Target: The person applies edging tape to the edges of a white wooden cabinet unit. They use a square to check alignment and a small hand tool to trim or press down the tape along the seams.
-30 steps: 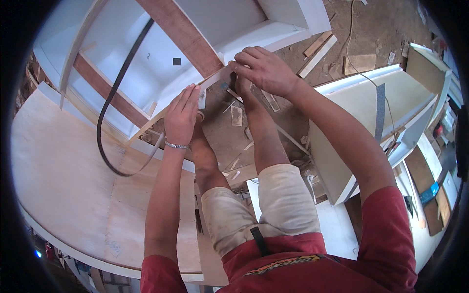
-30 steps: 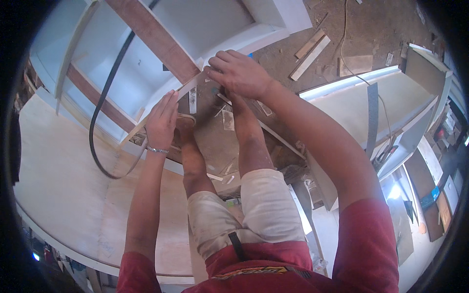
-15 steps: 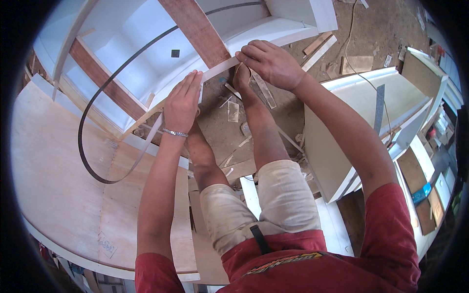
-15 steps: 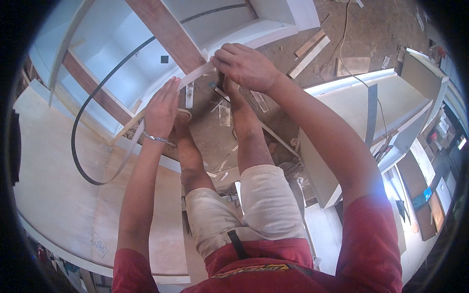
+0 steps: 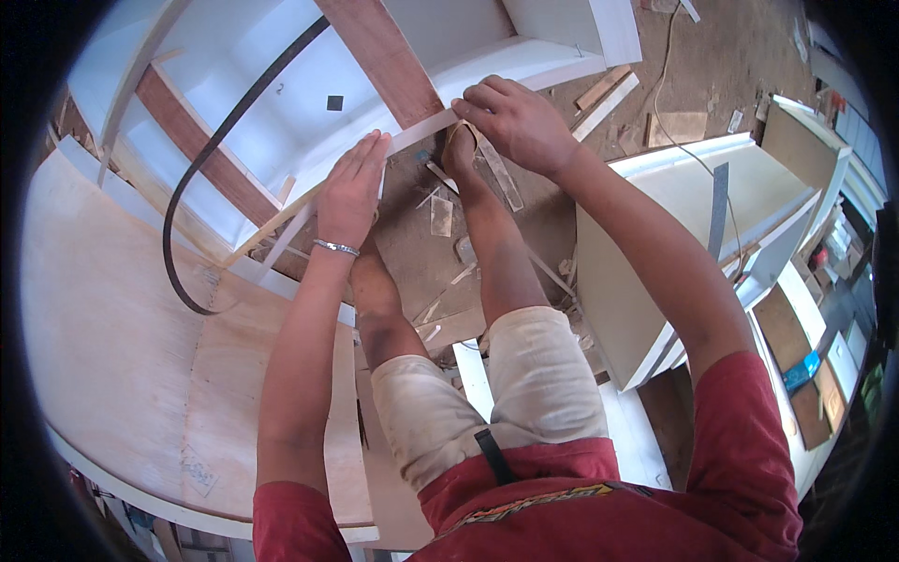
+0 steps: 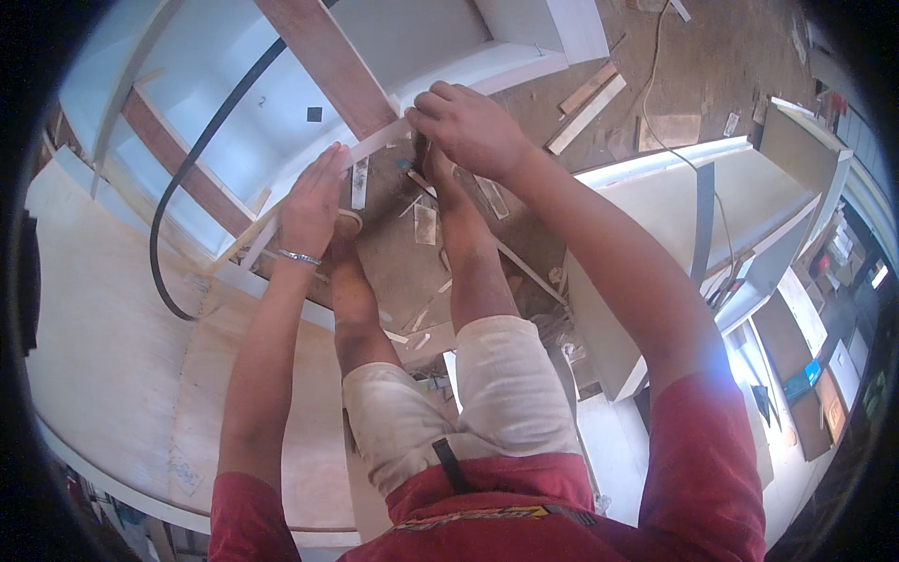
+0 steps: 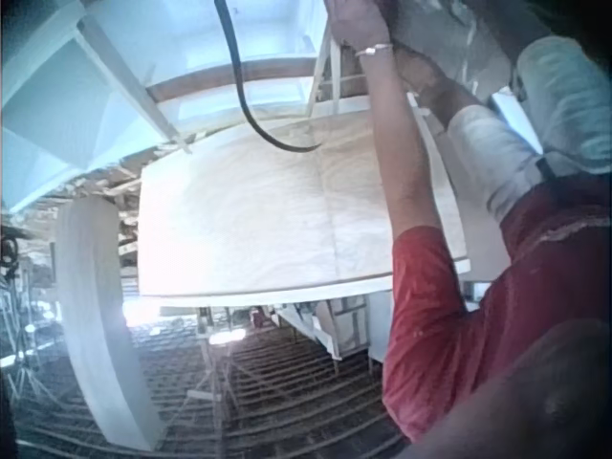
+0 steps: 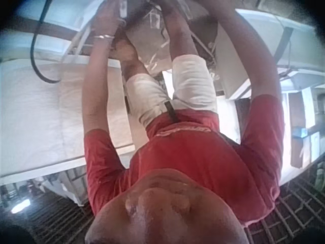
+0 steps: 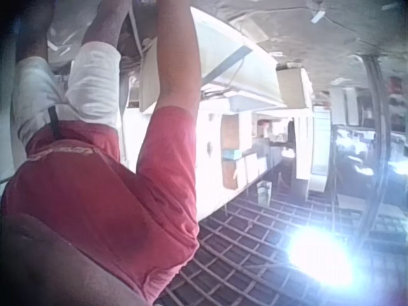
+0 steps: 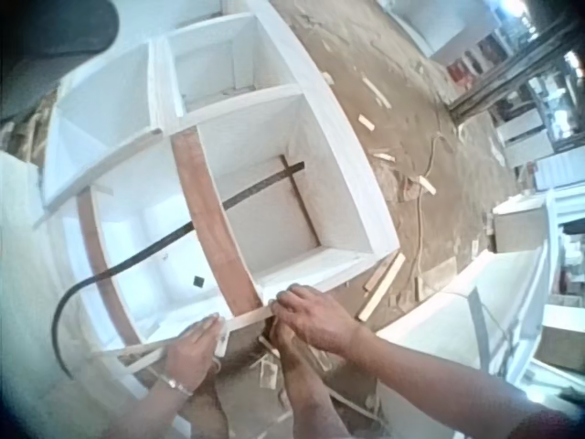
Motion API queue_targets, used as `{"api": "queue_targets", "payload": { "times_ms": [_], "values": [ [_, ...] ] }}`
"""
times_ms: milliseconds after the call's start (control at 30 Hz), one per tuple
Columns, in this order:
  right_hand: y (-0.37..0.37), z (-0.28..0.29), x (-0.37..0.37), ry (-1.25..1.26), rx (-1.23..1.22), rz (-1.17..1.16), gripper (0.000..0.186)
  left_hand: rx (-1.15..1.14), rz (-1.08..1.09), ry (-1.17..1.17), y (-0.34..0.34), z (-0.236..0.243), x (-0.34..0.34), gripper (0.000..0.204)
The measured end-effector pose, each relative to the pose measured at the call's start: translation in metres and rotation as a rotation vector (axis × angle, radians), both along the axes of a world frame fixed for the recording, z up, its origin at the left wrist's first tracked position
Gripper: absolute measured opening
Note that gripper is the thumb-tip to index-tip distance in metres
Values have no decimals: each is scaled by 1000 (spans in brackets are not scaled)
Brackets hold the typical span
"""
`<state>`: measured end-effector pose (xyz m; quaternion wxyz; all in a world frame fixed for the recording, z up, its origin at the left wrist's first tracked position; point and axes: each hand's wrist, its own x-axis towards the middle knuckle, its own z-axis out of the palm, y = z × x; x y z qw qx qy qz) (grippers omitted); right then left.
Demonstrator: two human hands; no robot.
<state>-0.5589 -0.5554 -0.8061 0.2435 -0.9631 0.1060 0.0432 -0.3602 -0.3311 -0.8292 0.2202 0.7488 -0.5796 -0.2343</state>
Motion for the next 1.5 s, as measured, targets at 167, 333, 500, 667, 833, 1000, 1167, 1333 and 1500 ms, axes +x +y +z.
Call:
{"api": "queue_targets", "payload": {
  "times_ms": [167,333,500,667,833,1000,1167,1333,1500],
  "values": [
    [1,6,7,35,13,-6,34,-50,3,23,3,-5,4,41],
    [28,22,35,86,-8,-11,35,-100,-26,84,11,-8,17,44],
    [84,13,81,13,-71,48,44,44,-76,7,19,-3,23,49],
    [94,12,86,36,-88,47,43,18,382,135,67,70,13,48],
    [109,20,100,71,-31,61,40,29,1372,-1,163,118,39,29],
    [114,21,112,104,-3,32,31,-693,2210,1582,225,82,144,46],
    [117,17,115,49,-28,54,26,-1037,1263,1818,253,103,150,57],
    [118,16,114,119,-10,7,34,-1017,981,1648,204,223,149,56],
    [122,24,121,154,29,-2,34,-1288,839,1563,211,304,187,52]
  ]
}}
